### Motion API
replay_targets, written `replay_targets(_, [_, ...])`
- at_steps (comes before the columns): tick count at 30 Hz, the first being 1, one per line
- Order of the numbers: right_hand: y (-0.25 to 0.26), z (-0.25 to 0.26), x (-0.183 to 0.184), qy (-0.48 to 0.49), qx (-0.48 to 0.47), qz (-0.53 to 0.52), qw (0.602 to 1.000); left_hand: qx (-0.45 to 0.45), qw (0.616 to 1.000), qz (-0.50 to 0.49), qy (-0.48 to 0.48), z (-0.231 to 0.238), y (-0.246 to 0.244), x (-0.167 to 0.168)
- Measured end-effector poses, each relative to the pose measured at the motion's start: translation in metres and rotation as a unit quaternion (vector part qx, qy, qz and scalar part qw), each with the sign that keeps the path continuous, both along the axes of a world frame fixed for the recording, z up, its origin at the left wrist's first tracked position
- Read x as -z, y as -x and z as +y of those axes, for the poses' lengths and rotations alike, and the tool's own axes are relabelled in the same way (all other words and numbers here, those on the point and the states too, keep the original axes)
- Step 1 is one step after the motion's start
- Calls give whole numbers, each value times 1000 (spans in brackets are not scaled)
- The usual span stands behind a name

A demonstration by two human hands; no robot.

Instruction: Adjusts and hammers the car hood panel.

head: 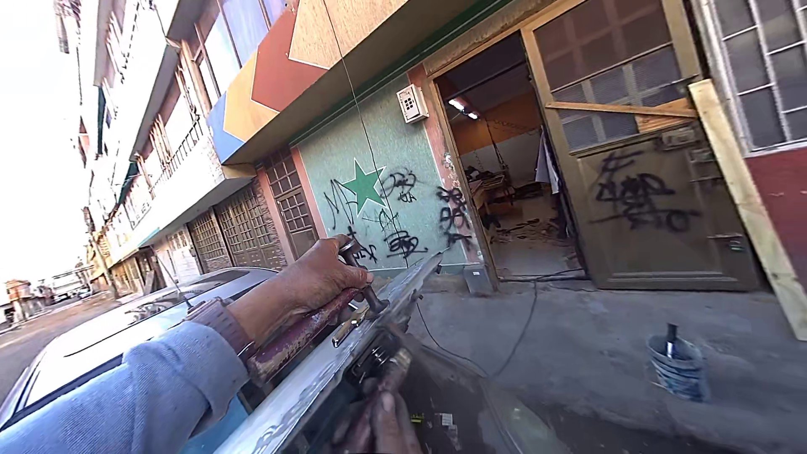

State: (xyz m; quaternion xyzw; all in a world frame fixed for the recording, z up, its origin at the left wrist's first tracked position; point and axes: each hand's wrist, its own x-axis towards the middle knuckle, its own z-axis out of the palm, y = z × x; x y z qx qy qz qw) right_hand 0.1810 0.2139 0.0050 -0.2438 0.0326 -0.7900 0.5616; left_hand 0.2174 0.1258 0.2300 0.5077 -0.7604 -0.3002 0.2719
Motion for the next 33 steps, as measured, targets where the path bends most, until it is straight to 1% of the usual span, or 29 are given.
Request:
replay_targets(3, [-1,2,-10,-20,-30,-15,999,-5,1000,2,-1,-8,1,4])
replay_targets(5, [5,-1,-5,-15,-32,-25,999,-5,1000,6,-3,-13,1,5])
replay_targets(7, [11,-4,4,-23,-6,-59,998,-4,1000,8,-6,-15,0,5])
replay_targets(9, [18,-8,9,-52,42,-96,993,-5,1000,6,-9,-17,2,6])
replay_targets(11, [23,-13,11,-75,74,-101,989,-6,1000,12,-10,-20,4,6])
replay_targets(12, [24,-15,12,-75,69,-98,990,-6,1000,11,-11,-23,4,6])
replay_targets(16, [26,-15,14,-46,-5,-76,996,1,1000,-11,-11,-30,10,5])
replay_targets(21, [31,-20,15,-79,40,-106,990,12,999,-26,-22,-31,7,0])
replay_targets(23, [29,-18,13,-88,37,-88,991,11,999,-21,-24,-30,8,1])
replay_targets(25, [23,-13,7,-62,10,-31,998,15,999,-18,-25,-30,11,2])
replay_targets(27, [16,-9,2,-29,-21,-4,999,19,999,-21,-25,-30,11,3])
replay_targets(29, [13,-8,5,-29,-15,-36,999,17,999,-23,-23,-29,10,3])
replay_targets(33, [11,-10,15,-63,51,-143,986,17,999,-22,-29,-23,6,1])
